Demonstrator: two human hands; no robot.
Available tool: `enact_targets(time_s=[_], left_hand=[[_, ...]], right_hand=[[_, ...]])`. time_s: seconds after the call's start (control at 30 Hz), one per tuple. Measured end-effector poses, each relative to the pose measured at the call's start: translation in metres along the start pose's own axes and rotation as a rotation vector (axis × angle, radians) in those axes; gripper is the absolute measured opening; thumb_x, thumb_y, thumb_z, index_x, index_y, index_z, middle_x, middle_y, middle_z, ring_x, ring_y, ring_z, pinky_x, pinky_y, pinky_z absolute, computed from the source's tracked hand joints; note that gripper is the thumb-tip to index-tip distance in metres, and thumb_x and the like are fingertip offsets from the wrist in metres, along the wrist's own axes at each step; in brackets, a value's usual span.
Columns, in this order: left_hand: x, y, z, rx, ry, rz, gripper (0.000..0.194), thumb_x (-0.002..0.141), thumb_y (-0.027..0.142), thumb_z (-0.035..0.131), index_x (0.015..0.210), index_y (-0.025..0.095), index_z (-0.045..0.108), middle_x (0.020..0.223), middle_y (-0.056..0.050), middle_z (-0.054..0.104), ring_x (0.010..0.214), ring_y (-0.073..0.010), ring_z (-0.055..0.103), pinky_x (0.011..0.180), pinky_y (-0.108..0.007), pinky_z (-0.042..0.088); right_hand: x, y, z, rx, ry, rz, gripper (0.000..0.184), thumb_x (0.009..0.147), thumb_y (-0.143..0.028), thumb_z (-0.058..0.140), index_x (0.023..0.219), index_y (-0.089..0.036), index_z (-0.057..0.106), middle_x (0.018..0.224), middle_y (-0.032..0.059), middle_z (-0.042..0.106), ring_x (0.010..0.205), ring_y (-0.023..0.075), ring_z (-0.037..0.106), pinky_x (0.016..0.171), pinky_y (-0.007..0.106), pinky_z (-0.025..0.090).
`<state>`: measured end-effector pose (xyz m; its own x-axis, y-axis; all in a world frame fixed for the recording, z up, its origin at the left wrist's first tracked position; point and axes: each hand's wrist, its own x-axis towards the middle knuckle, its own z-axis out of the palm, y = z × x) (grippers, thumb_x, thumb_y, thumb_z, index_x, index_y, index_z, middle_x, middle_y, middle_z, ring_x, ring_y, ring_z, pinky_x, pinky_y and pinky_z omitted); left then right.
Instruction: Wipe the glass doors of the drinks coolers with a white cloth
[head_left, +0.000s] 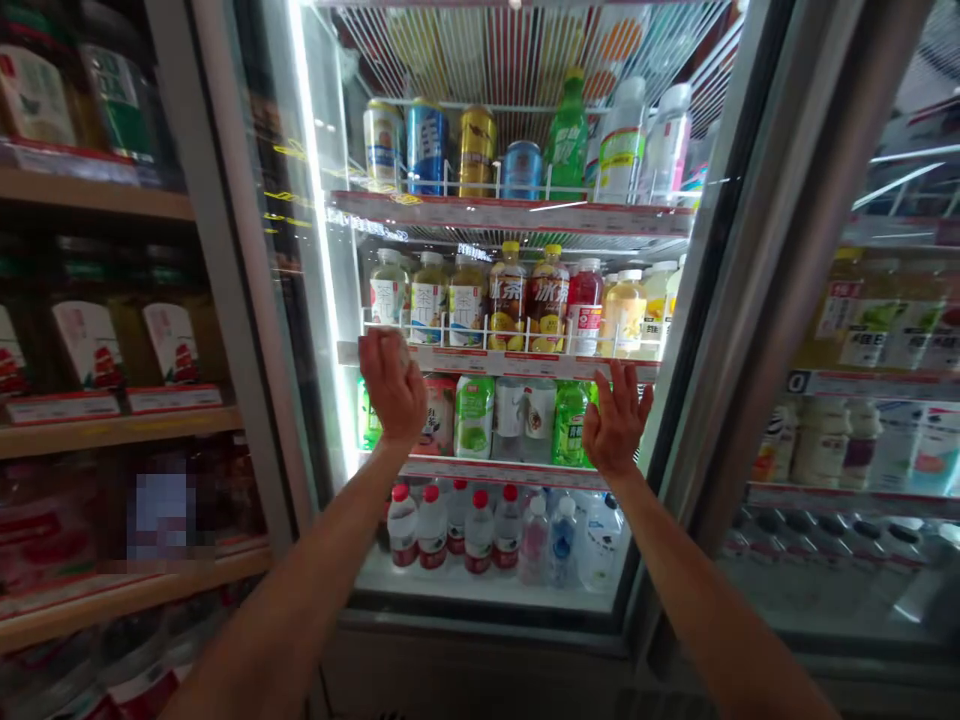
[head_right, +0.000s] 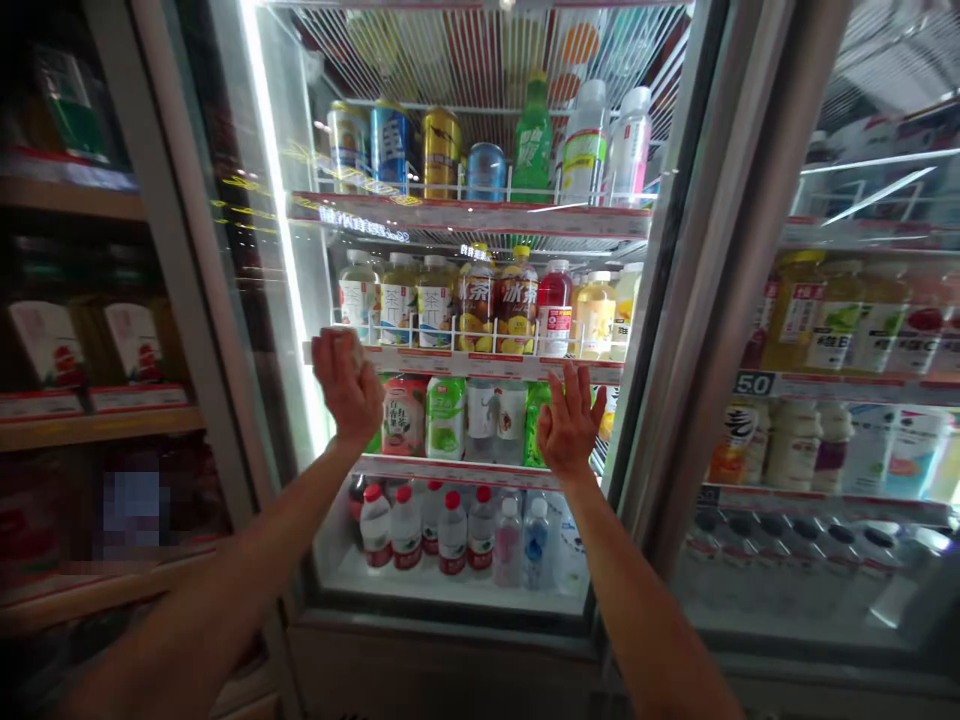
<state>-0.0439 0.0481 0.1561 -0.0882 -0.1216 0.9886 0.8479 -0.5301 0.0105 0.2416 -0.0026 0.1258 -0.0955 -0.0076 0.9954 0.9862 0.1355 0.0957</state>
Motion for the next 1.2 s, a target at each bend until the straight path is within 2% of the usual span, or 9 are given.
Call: enact_targets(time_s=[0.07, 0.27, 0.47, 0.63, 0.7, 0.83, 0.93, 1.1, 1.2], left_hand=[[-0.003, 0.007, 0.003, 0.015, 0.041, -0.051, 0.050, 0.087, 0.019, 0.040, 0.134, 0.009, 0.030, 0.146, -0.015, 0.020, 0.137, -0.0242, 0.013, 0.111, -0.045, 0.020], [-0.032, 0.040, 0.004, -0.134, -0.385, 0.602, 0.048, 0.083, 0.015, 0.043, 0.130, 0.023, 0.039, 0.137, -0.006, 0.042, 0.134, -0.0201, 0.024, 0.108, -0.039, 0.028], [-0.024, 0.009, -0.002, 0.016, -0.089, 0.077, 0.051, 0.084, 0.020, 0.042, 0.134, 0.016, 0.035, 0.145, -0.013, 0.025, 0.137, -0.0250, 0.014, 0.108, -0.045, 0.025], [-0.057, 0.036, -0.004, -0.082, -0.392, 0.572, 0.047, 0.082, 0.018, 0.045, 0.129, 0.024, 0.042, 0.138, -0.005, 0.041, 0.135, -0.0202, 0.021, 0.109, -0.039, 0.023], [-0.065, 0.022, -0.011, -0.048, -0.393, 0.576, 0.045, 0.082, 0.019, 0.047, 0.126, 0.025, 0.045, 0.135, -0.005, 0.045, 0.134, -0.0199, 0.024, 0.110, -0.041, 0.018], [-0.060, -0.030, -0.024, 0.102, -0.161, 0.108, 0.049, 0.082, 0.022, 0.048, 0.130, 0.018, 0.041, 0.142, -0.013, 0.032, 0.135, -0.0264, 0.020, 0.108, -0.050, 0.016], [-0.060, -0.028, -0.022, 0.125, -0.057, -0.161, 0.052, 0.084, 0.022, 0.043, 0.134, 0.013, 0.034, 0.146, -0.016, 0.022, 0.137, -0.0276, 0.013, 0.107, -0.051, 0.018], [-0.089, 0.024, -0.016, -0.047, -0.396, 0.405, 0.048, 0.083, 0.022, 0.047, 0.130, 0.027, 0.041, 0.142, -0.006, 0.034, 0.136, -0.0209, 0.017, 0.110, -0.041, 0.018], [-0.103, 0.004, -0.031, -0.038, -0.440, 0.422, 0.040, 0.082, 0.024, 0.049, 0.122, 0.032, 0.049, 0.137, -0.001, 0.042, 0.133, -0.0183, 0.026, 0.112, -0.040, 0.014]], right_hand=[[0.000, -0.001, 0.000, 0.004, -0.002, 0.006, 0.048, 0.085, -0.024, 0.039, 0.132, -0.018, 0.038, 0.139, 0.0112, 0.040, 0.134, 0.0225, 0.026, 0.109, 0.048, 0.016], [0.000, 0.001, 0.000, 0.007, 0.005, -0.002, 0.047, 0.085, -0.024, 0.039, 0.131, -0.019, 0.039, 0.139, 0.0110, 0.040, 0.134, 0.0221, 0.027, 0.109, 0.047, 0.017], [-0.001, 0.000, 0.000, 0.007, -0.013, 0.021, 0.047, 0.084, -0.025, 0.039, 0.131, -0.019, 0.040, 0.139, 0.0107, 0.040, 0.134, 0.0229, 0.027, 0.109, 0.048, 0.017], [-0.001, 0.000, -0.001, -0.003, -0.029, 0.033, 0.046, 0.085, -0.026, 0.037, 0.131, -0.019, 0.040, 0.139, 0.0106, 0.040, 0.134, 0.0221, 0.027, 0.109, 0.047, 0.017], [-0.001, 0.000, -0.001, -0.005, -0.030, 0.025, 0.046, 0.085, -0.027, 0.037, 0.130, -0.019, 0.041, 0.138, 0.0105, 0.041, 0.134, 0.0217, 0.027, 0.108, 0.047, 0.018], [0.000, 0.000, 0.001, -0.013, -0.019, 0.029, 0.044, 0.084, -0.026, 0.038, 0.128, -0.019, 0.043, 0.138, 0.0107, 0.042, 0.134, 0.0213, 0.027, 0.108, 0.047, 0.018], [-0.001, -0.001, 0.002, -0.017, -0.004, 0.031, 0.044, 0.084, -0.026, 0.038, 0.127, -0.019, 0.043, 0.137, 0.0108, 0.042, 0.134, 0.0216, 0.027, 0.108, 0.047, 0.018], [-0.002, 0.001, 0.002, 0.002, -0.006, 0.024, 0.046, 0.084, -0.025, 0.038, 0.129, -0.019, 0.042, 0.139, 0.0104, 0.040, 0.134, 0.0222, 0.026, 0.109, 0.048, 0.017], [-0.002, 0.002, 0.002, 0.016, -0.016, 0.015, 0.047, 0.084, -0.024, 0.037, 0.130, -0.020, 0.040, 0.140, 0.0098, 0.038, 0.134, 0.0223, 0.026, 0.109, 0.048, 0.016]])
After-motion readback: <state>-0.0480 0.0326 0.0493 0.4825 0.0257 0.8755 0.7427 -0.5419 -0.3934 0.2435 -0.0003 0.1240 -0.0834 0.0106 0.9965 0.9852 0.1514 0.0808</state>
